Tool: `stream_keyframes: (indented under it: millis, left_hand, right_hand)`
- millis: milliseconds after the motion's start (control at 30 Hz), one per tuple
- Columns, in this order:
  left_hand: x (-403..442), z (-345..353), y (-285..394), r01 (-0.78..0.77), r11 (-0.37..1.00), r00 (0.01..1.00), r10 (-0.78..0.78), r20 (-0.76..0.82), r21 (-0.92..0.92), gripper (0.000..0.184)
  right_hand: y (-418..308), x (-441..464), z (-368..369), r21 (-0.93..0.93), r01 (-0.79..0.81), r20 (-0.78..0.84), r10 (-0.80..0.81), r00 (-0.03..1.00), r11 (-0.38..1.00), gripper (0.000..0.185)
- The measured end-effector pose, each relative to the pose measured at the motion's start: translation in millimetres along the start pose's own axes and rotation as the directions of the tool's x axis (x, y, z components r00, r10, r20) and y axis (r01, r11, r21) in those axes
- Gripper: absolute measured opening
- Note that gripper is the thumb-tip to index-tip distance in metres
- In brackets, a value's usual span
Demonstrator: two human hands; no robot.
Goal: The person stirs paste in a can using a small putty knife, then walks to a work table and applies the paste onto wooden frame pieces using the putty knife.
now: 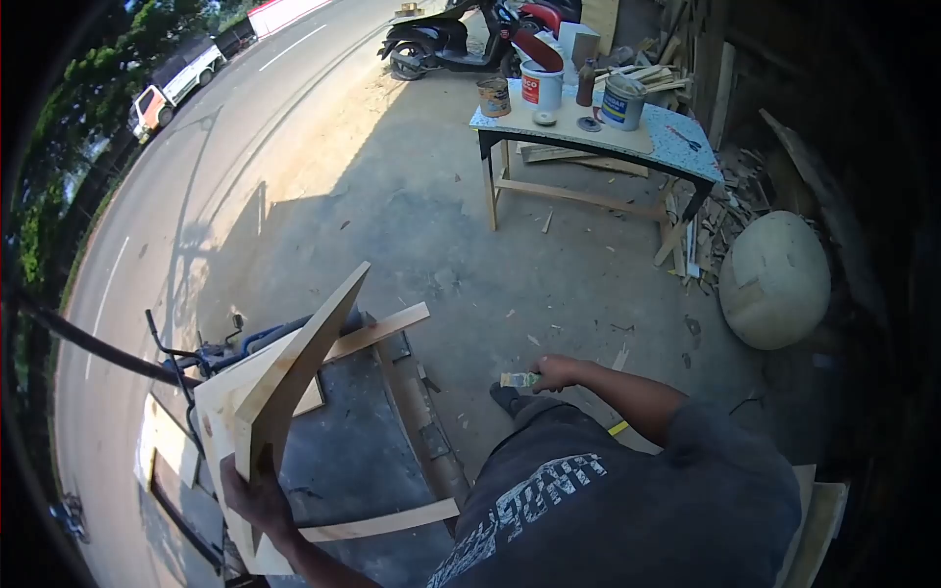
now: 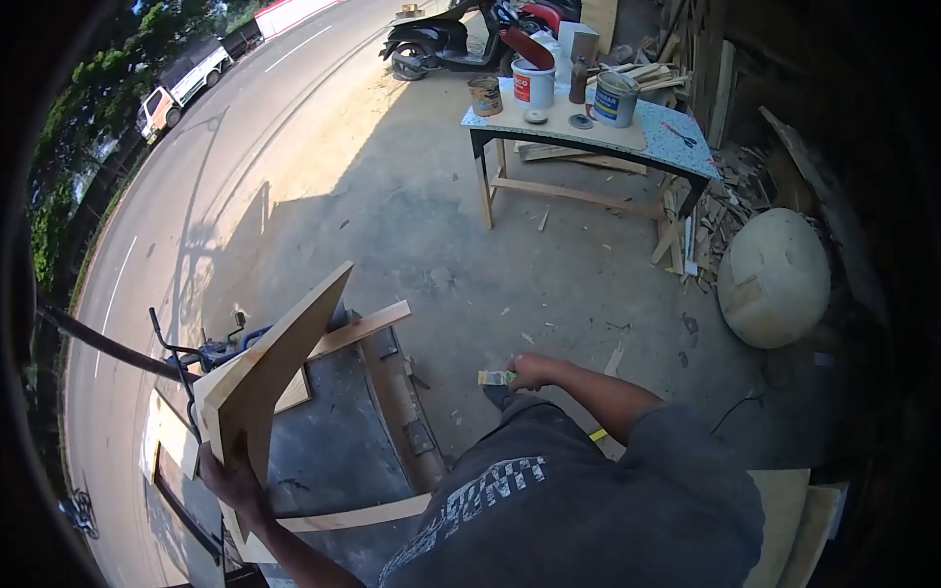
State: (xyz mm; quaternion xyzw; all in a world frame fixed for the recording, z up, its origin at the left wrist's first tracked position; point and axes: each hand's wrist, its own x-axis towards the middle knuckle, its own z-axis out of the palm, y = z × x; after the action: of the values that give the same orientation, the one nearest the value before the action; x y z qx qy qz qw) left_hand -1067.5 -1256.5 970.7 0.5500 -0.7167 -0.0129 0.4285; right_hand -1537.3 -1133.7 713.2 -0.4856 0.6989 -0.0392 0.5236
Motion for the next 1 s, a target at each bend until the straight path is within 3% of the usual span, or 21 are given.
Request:
stream_keyframes:
  millis: [33,100,133,200,300,333,367,400,433,567,600,700,733,767,833,900,933,1000]
  left_hand:
    - [2,4,0,-0.024,0.999,1.0,0.024,0.016,-0.023,0.025]
    - [6,10,4,0.086,0.996,0.986,-0.086,-0.145,-0.01,0.025]
    - [15,8,-8,-0.037,0.999,0.988,0.04,-0.152,0.019,0.025]
    - [28,9,-16,0.013,0.992,0.991,-0.03,-0.134,-0.129,0.027]
    - [51,11,7,0.08,0.956,0.994,-0.096,-0.045,-0.283,0.032]
    - [65,10,30,-0.018,0.967,0.998,0.001,-0.066,-0.254,0.029]
    - [65,6,54,0.053,0.983,0.996,-0.064,-0.058,-0.173,0.031]
    - [81,3,43,0.036,0.971,0.999,-0.035,0.007,-0.236,0.034]
    - [83,4,79,-0.118,0.988,0.974,0.097,-0.203,-0.096,0.05]
    - [116,21,159,-0.173,0.961,0.966,0.122,-0.229,-0.217,0.049]
    - [122,30,186,-0.182,0.96,0.964,0.13,-0.233,-0.215,0.049]
    - [148,58,255,-0.282,0.925,0.927,0.194,-0.321,-0.256,0.051]
    - [167,66,261,-0.368,0.893,0.91,0.288,-0.299,-0.258,0.05]
    - [181,74,264,-0.445,0.856,0.886,0.377,-0.27,-0.263,0.05]
    - [196,104,290,-0.392,0.882,0.906,0.32,-0.278,-0.261,0.047]
    - [216,141,301,-0.23,0.901,0.973,0.214,-0.084,-0.368,0.035]
    - [219,164,313,-0.229,0.883,0.972,0.231,-0.045,-0.411,0.036]
    - [222,220,342,-0.2,0.868,0.976,0.216,-0.017,-0.455,0.039]
  right_hand:
    - [23,-10,7,0.025,-0.015,-0.022,0.016,1.0,1.0,0.032]
    - [67,-31,21,0.221,-0.118,-0.126,0.148,0.981,0.968,0.032]
    - [89,-38,24,0.244,-0.119,-0.141,0.157,0.978,0.963,0.032]
    - [129,-48,35,0.318,-0.264,-0.115,0.313,0.943,0.911,0.032]
    - [182,-59,40,0.391,-0.357,-0.116,0.431,0.895,0.848,0.033]
    - [197,-64,39,0.436,-0.348,-0.134,0.443,0.887,0.83,0.032]
    - [213,-66,41,0.466,-0.343,-0.139,0.451,0.882,0.815,0.032]
    - [232,-65,45,0.518,-0.353,-0.165,0.496,0.853,0.779,0.031]
    - [252,-63,49,0.569,-0.361,-0.185,0.543,0.819,0.739,0.03]
    - [331,-55,63,0.625,-0.377,-0.191,0.602,0.775,0.684,0.031]
    - [346,-61,60,0.565,-0.4,-0.23,0.603,0.764,0.722,0.033]
    - [406,-64,50,0.506,-0.45,-0.25,0.624,0.74,0.736,0.037]
    - [417,-67,36,0.509,-0.441,-0.252,0.618,0.745,0.739,0.037]
    - [430,-76,26,0.569,-0.472,-0.228,0.681,0.696,0.673,0.036]
    - [451,-84,1,0.625,-0.499,-0.195,0.739,0.645,0.6,0.036]
    - [473,-86,-26,0.782,-0.342,-0.373,0.831,0.412,0.521,0.035]
    - [482,-88,-48,0.779,-0.345,-0.376,0.83,0.412,0.524,0.035]
    - [500,-86,-99,0.877,-0.256,-0.316,0.889,0.332,0.408,0.062]
